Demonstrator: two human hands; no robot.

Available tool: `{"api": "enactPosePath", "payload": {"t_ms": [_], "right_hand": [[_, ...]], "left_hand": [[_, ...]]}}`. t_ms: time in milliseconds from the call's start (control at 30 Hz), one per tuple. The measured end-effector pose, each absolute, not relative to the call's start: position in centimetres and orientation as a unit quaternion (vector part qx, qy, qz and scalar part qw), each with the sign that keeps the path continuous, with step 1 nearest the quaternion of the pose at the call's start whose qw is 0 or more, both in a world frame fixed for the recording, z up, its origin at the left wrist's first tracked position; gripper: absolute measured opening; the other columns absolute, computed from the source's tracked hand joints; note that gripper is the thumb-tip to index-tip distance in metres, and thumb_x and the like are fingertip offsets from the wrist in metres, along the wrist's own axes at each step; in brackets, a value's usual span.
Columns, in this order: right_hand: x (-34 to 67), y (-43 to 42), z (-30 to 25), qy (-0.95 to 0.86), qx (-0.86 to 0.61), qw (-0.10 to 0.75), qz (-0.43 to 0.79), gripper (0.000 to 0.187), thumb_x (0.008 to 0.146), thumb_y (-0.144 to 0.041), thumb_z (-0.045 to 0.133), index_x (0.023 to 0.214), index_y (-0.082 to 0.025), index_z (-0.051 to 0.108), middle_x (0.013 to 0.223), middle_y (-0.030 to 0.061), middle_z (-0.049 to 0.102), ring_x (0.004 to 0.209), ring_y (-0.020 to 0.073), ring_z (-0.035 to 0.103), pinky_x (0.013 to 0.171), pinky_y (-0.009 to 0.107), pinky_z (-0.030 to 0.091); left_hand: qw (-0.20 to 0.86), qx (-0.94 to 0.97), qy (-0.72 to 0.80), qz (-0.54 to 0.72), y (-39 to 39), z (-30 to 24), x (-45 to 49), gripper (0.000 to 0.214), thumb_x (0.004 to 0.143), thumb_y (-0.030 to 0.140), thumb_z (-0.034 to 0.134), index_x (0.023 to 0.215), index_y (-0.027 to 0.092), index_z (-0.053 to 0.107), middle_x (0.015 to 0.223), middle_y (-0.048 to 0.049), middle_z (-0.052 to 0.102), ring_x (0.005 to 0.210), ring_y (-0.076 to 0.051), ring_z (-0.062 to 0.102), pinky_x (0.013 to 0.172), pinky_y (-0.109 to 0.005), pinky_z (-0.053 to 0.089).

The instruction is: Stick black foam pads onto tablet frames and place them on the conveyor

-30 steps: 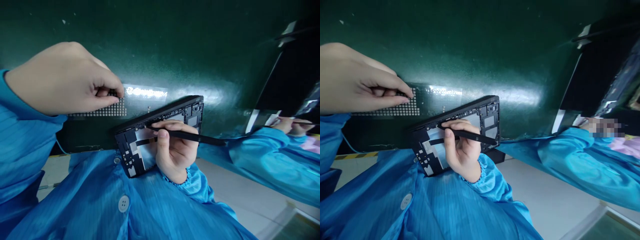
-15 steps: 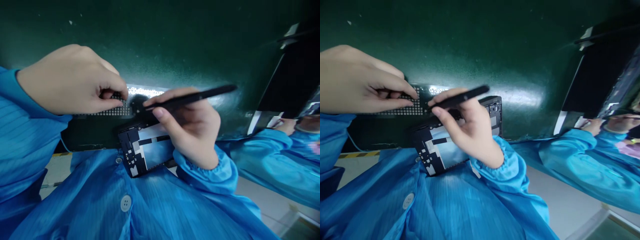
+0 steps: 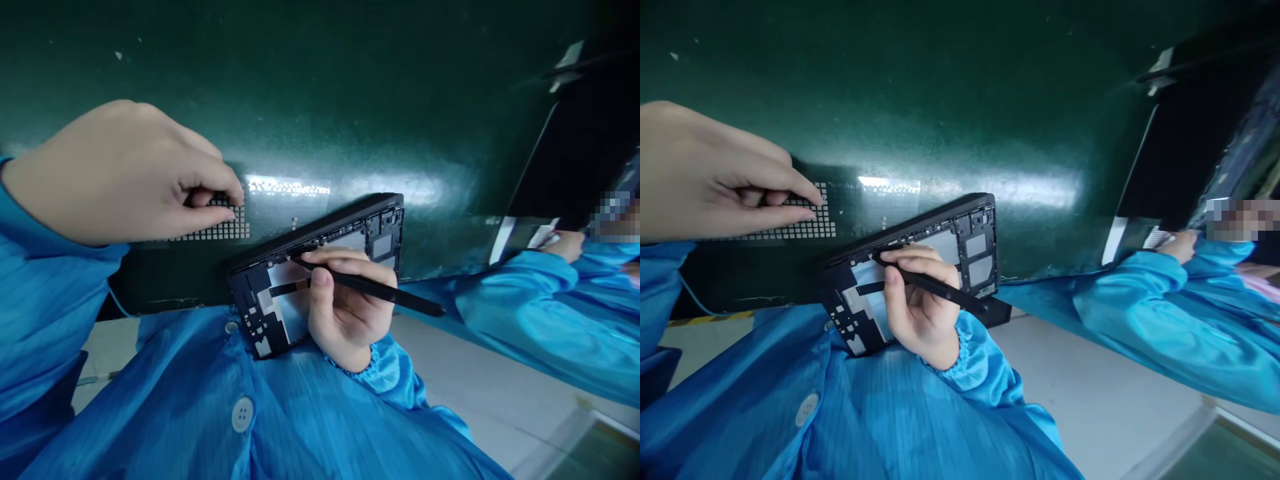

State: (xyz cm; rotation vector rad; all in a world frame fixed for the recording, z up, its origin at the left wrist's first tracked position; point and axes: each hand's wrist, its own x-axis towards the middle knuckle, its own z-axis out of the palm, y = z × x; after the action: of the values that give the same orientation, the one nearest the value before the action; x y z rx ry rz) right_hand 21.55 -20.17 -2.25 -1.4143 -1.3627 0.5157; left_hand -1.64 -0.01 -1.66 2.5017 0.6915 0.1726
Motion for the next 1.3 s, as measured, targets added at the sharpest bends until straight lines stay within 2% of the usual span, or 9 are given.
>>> {"api": "enactPosePath", "payload": {"t_ms": [100,300,500,567,700,833,1033,1133,1300], "right_hand": [[21.6,-19.7,-1.9,-0.582,-0.589,0.519,0.213,0.029,0.101,-0.005,0.071,0.123,-0.023,0.067,0.104,0.0047,0.084,0.099,0.0191,0.083,0.093,0.042,0.072],[21.6,-19.8,-2.0,-0.594,-0.585,0.513,0.205,0.029,0.100,-0.003,0.071,0.123,-0.021,0.067,0.103,0.0060,0.083,0.099,0.0197,0.083,0.094,0.043,0.071],[21.6,-20.7,-0.8,-0.622,-0.598,0.459,0.213,0.045,0.093,0.003,0.077,0.131,-0.018,0.068,0.115,0.0103,0.081,0.111,0.0227,0.081,0.104,0.048,0.069],[22.0,-20.5,-0.2,-0.593,-0.617,0.455,0.248,0.040,0.097,-0.002,0.076,0.131,-0.021,0.069,0.116,0.0090,0.082,0.113,0.0224,0.081,0.105,0.048,0.070],[22.7,-19.7,0.2,-0.560,-0.616,0.480,0.278,0.028,0.102,-0.009,0.074,0.125,-0.025,0.072,0.113,0.0058,0.084,0.108,0.0206,0.083,0.096,0.043,0.073],[22.6,-19.5,-0.3,-0.557,-0.595,0.510,0.274,0.026,0.103,-0.009,0.074,0.123,-0.024,0.073,0.110,0.0054,0.085,0.105,0.0199,0.084,0.093,0.042,0.074],[21.9,-19.8,-1.1,-0.554,-0.598,0.519,0.259,0.024,0.101,-0.006,0.075,0.119,-0.023,0.072,0.107,0.0044,0.087,0.102,0.0180,0.085,0.096,0.041,0.073],[21.8,-19.8,-1.3,-0.556,-0.594,0.524,0.252,0.026,0.100,-0.004,0.074,0.118,-0.022,0.072,0.106,0.0048,0.086,0.102,0.0171,0.085,0.097,0.039,0.072],[21.7,-19.7,-1.6,-0.559,-0.589,0.531,0.242,0.025,0.099,-0.003,0.075,0.116,-0.020,0.071,0.104,0.0063,0.086,0.100,0.0177,0.085,0.096,0.039,0.071]], "left_hand": [[0.254,0.933,0.246,0.066,0.0,-1.8,-1.7,0.077,0.110,0.073,0.023,0.104,0.032,0.087,0.079,0.0071,0.069,0.071,-0.010,0.068,0.092,-0.035,0.061],[0.246,0.928,0.276,0.049,0.3,-2.4,-2.2,0.077,0.106,0.081,0.028,0.110,0.031,0.087,0.081,0.0075,0.068,0.086,-0.013,0.078,0.101,-0.039,0.062],[0.246,0.927,0.275,0.059,0.2,-2.2,-2.1,0.076,0.108,0.078,0.027,0.106,0.032,0.087,0.081,0.0073,0.068,0.079,-0.012,0.073,0.098,-0.040,0.062],[0.260,0.925,0.270,0.062,0.1,-2.0,-1.9,0.077,0.108,0.078,0.026,0.106,0.031,0.087,0.080,0.0064,0.067,0.081,-0.013,0.074,0.101,-0.042,0.062],[0.281,0.924,0.249,0.069,0.1,-1.6,-1.6,0.080,0.110,0.077,0.023,0.101,0.030,0.088,0.080,0.0052,0.069,0.075,-0.013,0.069,0.100,-0.042,0.060],[0.282,0.924,0.249,0.072,0.0,-1.4,-1.5,0.080,0.112,0.076,0.023,0.098,0.030,0.087,0.080,0.0047,0.070,0.070,-0.013,0.064,0.098,-0.040,0.059],[0.281,0.923,0.257,0.061,0.0,-1.3,-1.4,0.083,0.110,0.079,0.020,0.098,0.030,0.087,0.080,0.0052,0.071,0.079,-0.015,0.072,0.105,-0.044,0.062],[0.275,0.923,0.264,0.051,0.0,-1.3,-1.3,0.088,0.108,0.082,0.017,0.099,0.029,0.087,0.078,0.0054,0.070,0.083,-0.015,0.075,0.106,-0.042,0.063],[0.263,0.928,0.254,0.070,0.1,-1.6,-1.5,0.078,0.110,0.076,0.025,0.102,0.030,0.087,0.078,0.0061,0.070,0.082,-0.014,0.076,0.107,-0.041,0.063]]}}
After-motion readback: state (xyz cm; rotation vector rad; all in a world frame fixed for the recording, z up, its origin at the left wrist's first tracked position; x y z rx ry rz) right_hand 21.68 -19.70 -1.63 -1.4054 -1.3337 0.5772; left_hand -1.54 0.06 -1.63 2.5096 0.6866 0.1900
